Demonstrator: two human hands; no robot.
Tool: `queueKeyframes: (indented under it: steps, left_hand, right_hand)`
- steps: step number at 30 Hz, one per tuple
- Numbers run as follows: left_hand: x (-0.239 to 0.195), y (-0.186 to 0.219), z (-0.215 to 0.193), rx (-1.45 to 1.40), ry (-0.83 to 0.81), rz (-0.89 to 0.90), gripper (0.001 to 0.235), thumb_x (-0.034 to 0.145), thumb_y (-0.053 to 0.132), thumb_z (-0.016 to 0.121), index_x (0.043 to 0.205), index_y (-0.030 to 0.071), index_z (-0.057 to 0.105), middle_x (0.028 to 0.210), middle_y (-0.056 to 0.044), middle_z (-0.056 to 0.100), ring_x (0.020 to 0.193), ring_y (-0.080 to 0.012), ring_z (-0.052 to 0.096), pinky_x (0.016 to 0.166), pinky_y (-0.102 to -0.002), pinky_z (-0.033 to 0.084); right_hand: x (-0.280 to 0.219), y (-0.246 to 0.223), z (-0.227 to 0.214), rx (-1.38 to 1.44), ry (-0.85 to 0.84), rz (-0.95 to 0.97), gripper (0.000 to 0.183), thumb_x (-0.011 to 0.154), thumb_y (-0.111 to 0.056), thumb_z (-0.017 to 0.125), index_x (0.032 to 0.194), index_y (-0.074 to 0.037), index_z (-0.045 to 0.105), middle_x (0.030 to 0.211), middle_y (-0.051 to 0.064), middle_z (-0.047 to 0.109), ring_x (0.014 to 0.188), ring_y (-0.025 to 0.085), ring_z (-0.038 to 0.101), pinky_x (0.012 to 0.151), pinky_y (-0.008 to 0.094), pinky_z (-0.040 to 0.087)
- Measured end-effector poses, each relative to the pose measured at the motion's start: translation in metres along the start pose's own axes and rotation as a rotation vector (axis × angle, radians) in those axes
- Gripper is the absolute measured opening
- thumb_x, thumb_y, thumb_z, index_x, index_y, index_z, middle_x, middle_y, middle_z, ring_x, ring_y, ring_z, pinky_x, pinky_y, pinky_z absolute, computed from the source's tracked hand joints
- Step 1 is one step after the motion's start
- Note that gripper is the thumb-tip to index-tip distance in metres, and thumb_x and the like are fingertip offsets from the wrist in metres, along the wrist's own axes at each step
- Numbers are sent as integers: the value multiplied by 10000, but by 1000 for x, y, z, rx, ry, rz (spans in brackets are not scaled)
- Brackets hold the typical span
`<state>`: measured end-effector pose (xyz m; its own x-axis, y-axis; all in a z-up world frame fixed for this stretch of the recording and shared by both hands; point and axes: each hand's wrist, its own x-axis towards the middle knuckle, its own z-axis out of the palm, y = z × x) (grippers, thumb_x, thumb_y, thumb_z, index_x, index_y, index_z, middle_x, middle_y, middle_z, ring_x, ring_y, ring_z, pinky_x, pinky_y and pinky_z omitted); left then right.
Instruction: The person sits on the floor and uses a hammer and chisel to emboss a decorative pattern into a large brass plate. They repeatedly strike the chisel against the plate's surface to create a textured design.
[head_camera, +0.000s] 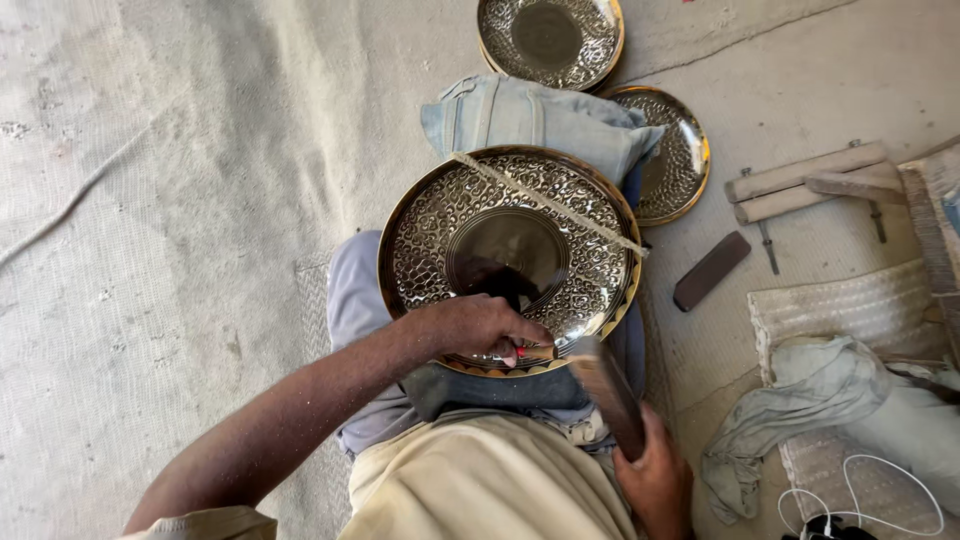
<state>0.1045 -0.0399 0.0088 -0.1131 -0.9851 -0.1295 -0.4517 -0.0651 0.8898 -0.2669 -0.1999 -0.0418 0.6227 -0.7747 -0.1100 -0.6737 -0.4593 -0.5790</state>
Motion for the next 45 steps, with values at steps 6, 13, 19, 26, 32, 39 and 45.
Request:
queueKeyframes:
  steps: [6,13,19,26,32,39,45]
  left_hand:
    - [1,11,-5,33,14,-12,524,864,140,782,1358,246,643,1052,-67,789,946,-252,765,829,-434,583]
    - [-33,22,37,-365,1006,-261,484,901,120,779,1327,101,551,900,-109,773,785,-171,769,692,-292,618]
    - [-32,22,77,-238,1229,-187,429,932,84,755,1292,63,523,960,-114,772,858,-189,781,736,-304,613]
    - [-34,21,78,-232,1208,-161,414,930,94,749,1288,74,543,968,-118,762,876,-229,782,751,-327,616]
    - [-35,20,76,-195,1201,-162,387,947,128,750,1273,80,547,951,-115,765,866,-272,772,738,-355,608]
    - [-36,16,78,-172,1228,-160,426,935,150,745,1310,91,550,947,-127,755,859,-299,765,730,-374,604]
    - [-35,16,78,-191,1219,-160,418,938,154,745,1305,98,552,939,-132,752,856,-303,762,731,-381,600]
  right_hand:
    - [-13,9,14,-39,-105,-23,629,773,-157,820,1334,-49,558,1087,198,709,947,331,703,816,417,564]
    - [32,-41,-26,251,-132,138,621,708,-179,931,1170,-8,553,953,210,682,824,314,676,763,401,570]
    - [77,-126,-59,-78,-129,-333,826,705,-109,859,1435,-27,480,1203,231,694,1065,340,700,873,397,544]
    - [115,-203,-86,-141,-205,-644,669,744,-88,790,1355,-180,532,1159,149,734,1017,343,739,839,426,594]
    - [138,-240,-104,-601,-226,-877,809,652,-87,804,1410,-161,533,1162,183,714,959,365,721,774,458,578]
    - [134,-244,-102,-519,-247,-762,798,698,-94,799,1429,-138,483,1210,173,674,962,358,710,829,464,574]
    - [128,-241,-105,-538,-225,-803,794,692,-95,801,1421,-137,489,1172,154,687,969,361,709,810,444,578]
